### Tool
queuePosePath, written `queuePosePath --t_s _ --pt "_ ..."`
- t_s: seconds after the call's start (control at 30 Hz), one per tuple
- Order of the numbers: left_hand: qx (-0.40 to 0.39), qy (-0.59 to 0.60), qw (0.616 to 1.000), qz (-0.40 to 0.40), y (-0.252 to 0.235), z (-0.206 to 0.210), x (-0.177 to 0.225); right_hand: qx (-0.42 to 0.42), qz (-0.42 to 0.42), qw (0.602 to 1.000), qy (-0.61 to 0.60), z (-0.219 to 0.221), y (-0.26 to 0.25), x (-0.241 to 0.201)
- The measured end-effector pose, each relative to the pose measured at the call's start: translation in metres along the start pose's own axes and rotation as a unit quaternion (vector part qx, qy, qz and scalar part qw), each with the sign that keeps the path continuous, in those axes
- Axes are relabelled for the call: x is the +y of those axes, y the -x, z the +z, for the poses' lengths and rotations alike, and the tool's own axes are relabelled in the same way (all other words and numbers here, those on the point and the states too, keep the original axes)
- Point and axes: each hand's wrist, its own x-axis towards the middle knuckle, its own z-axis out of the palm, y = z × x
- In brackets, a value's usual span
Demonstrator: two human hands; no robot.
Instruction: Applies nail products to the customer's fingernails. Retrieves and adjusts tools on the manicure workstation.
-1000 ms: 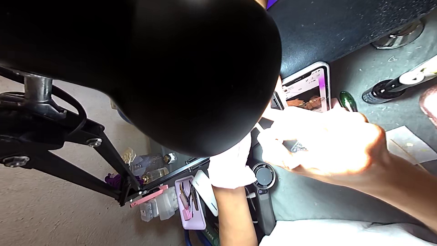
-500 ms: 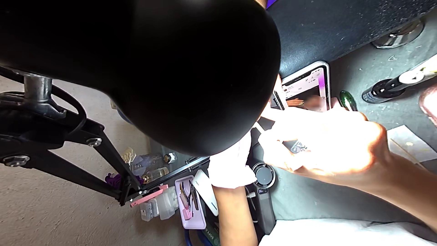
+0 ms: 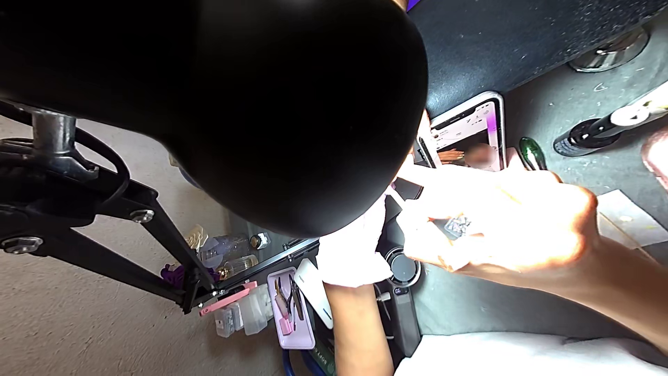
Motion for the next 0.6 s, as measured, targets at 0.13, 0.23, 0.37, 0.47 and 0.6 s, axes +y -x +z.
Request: queuePosePath --t_s 0.13,0.23,0.37,0.47,0.6 --pt "0.0 0.006 1.0 -0.002 -0.001 0.0 0.0 0.005 0.002 1.0 0.01 0.0 0.001 0.0" --pt "-0.024 0.049 0.999 -0.003 -0.004 -0.002 -0.002 0.035 0.031 0.999 -0.003 -0.004 0.004 -0.001" --pt "-0.041 0.048 0.998 -0.002 -0.006 -0.004 -0.003 0.046 0.091 0.995 -0.02 -0.007 0.008 0.0" --pt "-0.047 0.01 0.999 0.006 -0.006 -0.007 -0.008 0.057 0.087 0.994 -0.026 -0.003 0.011 -0.003" --pt "-0.023 0.01 1.0 0.01 -0.001 -0.009 -0.011 0.042 0.062 0.997 -0.01 0.003 0.01 -0.003"
